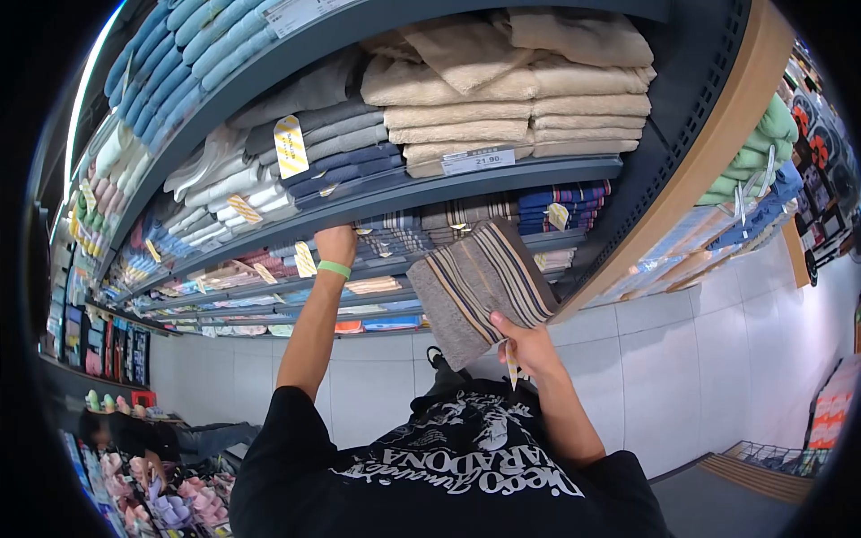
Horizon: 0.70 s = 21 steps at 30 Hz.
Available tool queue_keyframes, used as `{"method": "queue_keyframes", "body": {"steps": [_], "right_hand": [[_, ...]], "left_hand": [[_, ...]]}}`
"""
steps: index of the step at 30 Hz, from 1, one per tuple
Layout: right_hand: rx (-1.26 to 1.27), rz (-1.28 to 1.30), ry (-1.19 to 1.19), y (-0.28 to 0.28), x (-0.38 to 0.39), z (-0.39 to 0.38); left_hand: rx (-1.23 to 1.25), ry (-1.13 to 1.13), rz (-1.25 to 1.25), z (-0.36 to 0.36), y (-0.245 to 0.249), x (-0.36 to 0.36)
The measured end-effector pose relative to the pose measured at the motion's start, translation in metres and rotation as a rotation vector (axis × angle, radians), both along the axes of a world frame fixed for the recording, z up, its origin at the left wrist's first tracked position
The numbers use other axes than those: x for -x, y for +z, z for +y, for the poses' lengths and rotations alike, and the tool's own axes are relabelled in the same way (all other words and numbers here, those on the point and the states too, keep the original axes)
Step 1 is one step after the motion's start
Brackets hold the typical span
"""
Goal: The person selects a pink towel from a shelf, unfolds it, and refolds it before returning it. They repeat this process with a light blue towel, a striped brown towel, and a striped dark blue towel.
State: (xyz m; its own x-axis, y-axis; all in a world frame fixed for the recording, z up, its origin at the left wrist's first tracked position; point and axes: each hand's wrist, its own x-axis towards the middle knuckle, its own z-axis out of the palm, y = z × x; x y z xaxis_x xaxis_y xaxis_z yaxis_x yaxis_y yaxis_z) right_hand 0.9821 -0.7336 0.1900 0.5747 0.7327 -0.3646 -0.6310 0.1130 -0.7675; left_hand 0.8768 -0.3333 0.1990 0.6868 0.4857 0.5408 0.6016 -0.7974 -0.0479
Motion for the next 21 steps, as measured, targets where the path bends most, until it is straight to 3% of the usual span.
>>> {"method": "queue_keyframes", "body": {"steps": [4,6,10,16,18,21], "right_hand": [[0.027,0.005,0.023,-0.005,-0.002,0.004],[0.033,0.011,-0.004,-0.001,-0.001,0.006],[0.026,0.023,0.026,-0.002,-0.004,0.011],[0.003,0.033,0.025,0.004,-0.005,0.017],[-0.019,0.045,0.012,0.004,-0.006,0.018],[-0.019,0.05,0.015,0.0,-0.007,0.016]], "left_hand": [[-0.128,-0.06,-0.051,-0.013,0.016,-0.003],[0.021,-0.022,0.012,-0.012,0.021,-0.001],[-0.015,-0.024,-0.004,-0.022,0.024,-0.003],[0.244,0.001,0.246,-0.033,0.047,0.003],[0.127,-0.16,0.193,-0.033,0.04,0.01],[0.174,-0.253,0.147,-0.062,0.053,0.004]]}}
